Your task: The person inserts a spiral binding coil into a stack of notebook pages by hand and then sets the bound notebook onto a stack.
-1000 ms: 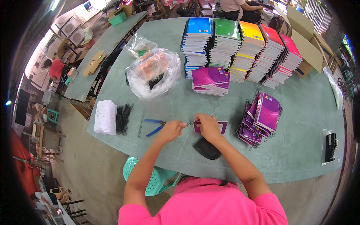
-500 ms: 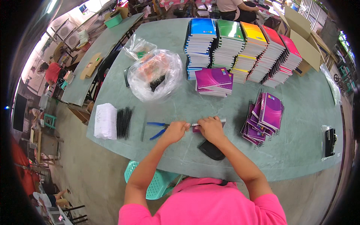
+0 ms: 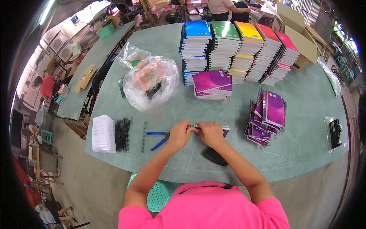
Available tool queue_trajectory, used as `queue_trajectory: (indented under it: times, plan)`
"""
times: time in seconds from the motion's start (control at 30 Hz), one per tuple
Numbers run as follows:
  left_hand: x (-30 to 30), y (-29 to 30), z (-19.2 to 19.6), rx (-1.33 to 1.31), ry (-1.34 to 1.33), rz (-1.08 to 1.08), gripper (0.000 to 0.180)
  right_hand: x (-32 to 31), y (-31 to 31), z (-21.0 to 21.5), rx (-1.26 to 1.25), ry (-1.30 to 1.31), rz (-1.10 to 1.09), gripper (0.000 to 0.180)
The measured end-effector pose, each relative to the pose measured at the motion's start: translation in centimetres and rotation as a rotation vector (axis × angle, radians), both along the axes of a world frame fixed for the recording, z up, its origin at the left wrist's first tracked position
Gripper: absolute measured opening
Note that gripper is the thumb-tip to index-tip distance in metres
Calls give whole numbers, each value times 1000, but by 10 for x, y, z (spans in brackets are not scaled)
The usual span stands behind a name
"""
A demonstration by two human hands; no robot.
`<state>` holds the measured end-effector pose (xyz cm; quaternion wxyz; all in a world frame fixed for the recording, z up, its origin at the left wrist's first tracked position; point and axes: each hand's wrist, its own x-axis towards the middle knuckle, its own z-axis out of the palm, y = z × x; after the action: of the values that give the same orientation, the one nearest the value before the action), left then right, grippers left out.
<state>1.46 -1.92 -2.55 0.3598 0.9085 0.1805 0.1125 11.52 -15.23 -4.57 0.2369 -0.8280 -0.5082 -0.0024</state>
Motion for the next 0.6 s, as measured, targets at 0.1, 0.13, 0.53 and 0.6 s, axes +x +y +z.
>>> queue_trajectory:
  times: [0.1, 0.13, 0.53, 0.6]
  plan:
    - [-2, 7, -13, -54, -70, -48, 24, 2, -1, -3, 53, 19, 6, 17]
    - [-3, 13, -13, -118, -51, -73, 24, 4, -1, -2, 106, 6, 17, 17]
    - [-3, 28, 4, -142, 32, -166, 22, 4, 0, 4, 82, 191, -30, 23]
    - [1, 23, 4, -19, -114, -167, 23, 5, 4, 2, 152, 262, 16, 23]
